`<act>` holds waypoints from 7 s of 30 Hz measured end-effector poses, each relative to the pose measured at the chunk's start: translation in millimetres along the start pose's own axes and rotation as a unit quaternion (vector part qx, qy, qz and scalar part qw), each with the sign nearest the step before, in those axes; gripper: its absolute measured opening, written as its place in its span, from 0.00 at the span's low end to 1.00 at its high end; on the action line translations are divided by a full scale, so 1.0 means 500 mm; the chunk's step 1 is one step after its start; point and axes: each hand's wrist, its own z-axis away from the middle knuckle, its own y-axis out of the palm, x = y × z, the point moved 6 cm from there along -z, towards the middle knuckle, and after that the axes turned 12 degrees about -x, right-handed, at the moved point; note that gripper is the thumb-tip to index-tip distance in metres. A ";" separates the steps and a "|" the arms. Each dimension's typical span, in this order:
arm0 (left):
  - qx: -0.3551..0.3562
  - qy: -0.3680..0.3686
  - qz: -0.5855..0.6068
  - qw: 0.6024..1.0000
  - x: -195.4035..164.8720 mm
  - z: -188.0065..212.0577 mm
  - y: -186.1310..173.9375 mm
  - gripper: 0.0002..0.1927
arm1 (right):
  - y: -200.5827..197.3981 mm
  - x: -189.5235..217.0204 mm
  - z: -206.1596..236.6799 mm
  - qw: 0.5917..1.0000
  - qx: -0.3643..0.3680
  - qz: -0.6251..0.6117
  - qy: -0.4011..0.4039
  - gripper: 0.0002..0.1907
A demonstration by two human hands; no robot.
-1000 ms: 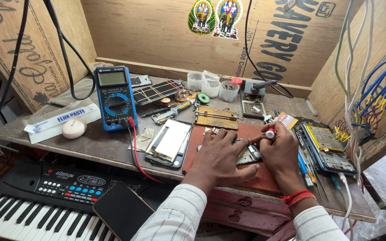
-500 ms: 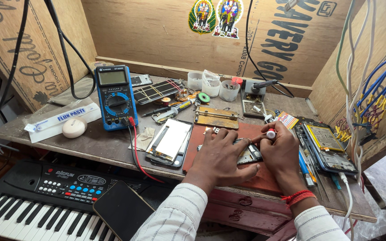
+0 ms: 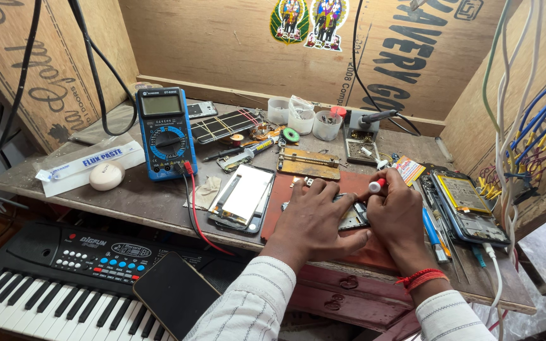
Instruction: The person works at a cluttered repair bench on a disassembled smartphone, holding the phone frame steady with one hand while using a red-handled screwdriver to unscrew and pry at the internal components. They reposition the phone and continue working on the board and frame throughout the clip.
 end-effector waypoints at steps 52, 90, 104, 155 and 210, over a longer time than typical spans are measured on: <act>-0.010 0.077 -0.104 0.991 -0.003 -0.012 0.024 0.46 | 0.002 -0.021 -0.001 0.995 -0.008 -0.057 0.081 0.10; -0.006 0.027 -0.036 0.999 0.001 0.002 0.007 0.43 | 0.005 -0.036 -0.002 0.987 0.004 -0.099 0.126 0.05; -0.001 0.024 -0.034 0.999 0.001 0.002 0.007 0.42 | 0.005 -0.030 0.001 0.988 0.012 -0.093 0.125 0.04; -0.020 0.022 -0.020 0.999 0.006 0.000 0.008 0.41 | 0.002 -0.025 -0.002 0.986 0.008 -0.104 0.132 0.05; -0.002 0.040 -0.051 0.998 0.002 0.000 0.012 0.47 | 0.001 -0.025 -0.001 0.994 0.011 -0.068 0.089 0.05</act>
